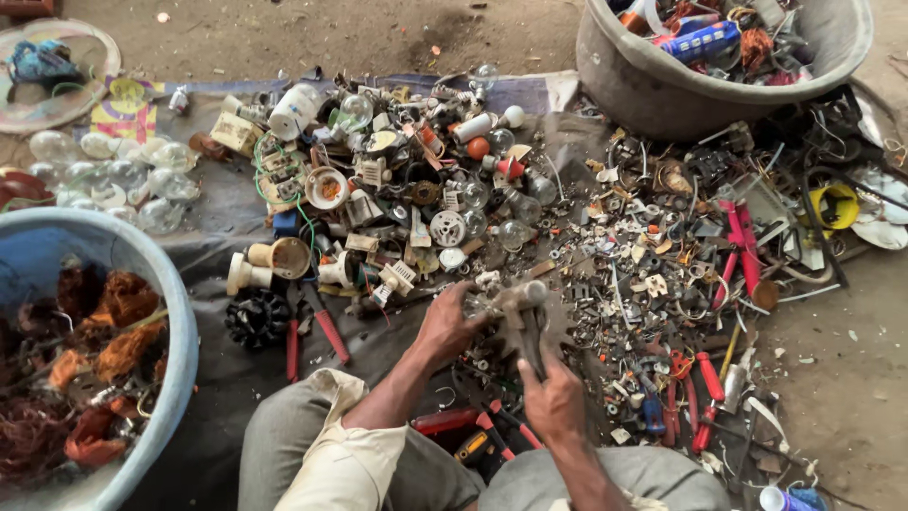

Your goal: The person dismantles various electrical components and metal parts by hand and with a hammer, separating copper wiring and metal pieces from their housings on a floor covered in scrap.

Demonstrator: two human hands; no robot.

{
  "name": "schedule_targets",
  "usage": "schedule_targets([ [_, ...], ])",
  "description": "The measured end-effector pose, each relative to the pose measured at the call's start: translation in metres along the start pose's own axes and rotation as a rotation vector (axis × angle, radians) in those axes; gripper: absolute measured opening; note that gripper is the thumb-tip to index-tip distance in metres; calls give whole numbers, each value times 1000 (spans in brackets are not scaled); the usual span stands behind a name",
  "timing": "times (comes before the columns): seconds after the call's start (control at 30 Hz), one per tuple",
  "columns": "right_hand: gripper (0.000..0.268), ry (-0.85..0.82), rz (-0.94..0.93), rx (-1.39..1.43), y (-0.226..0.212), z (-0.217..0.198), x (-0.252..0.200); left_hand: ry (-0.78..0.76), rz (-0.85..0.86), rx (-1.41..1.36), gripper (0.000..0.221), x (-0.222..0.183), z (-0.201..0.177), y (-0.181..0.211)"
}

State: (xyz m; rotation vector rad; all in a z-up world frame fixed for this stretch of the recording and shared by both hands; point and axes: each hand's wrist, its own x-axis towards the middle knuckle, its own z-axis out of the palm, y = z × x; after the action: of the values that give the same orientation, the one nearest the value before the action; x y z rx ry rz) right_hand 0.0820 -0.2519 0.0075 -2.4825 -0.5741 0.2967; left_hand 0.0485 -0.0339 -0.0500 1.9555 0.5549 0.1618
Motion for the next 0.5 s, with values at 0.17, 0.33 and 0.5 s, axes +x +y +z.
schedule_targets([
  [0.17,56,169,-120,100,-11,-15,-1,-22,-86,-31,58,9,-1,-7],
  [0.33,56,37,217,495,-31,-26,0,-113,-262,-498,56,12,-15,-1],
  [0.5,46,-6,349,678,-33,-34,7,-133,-330,-842,75,-2,-48,16],
])
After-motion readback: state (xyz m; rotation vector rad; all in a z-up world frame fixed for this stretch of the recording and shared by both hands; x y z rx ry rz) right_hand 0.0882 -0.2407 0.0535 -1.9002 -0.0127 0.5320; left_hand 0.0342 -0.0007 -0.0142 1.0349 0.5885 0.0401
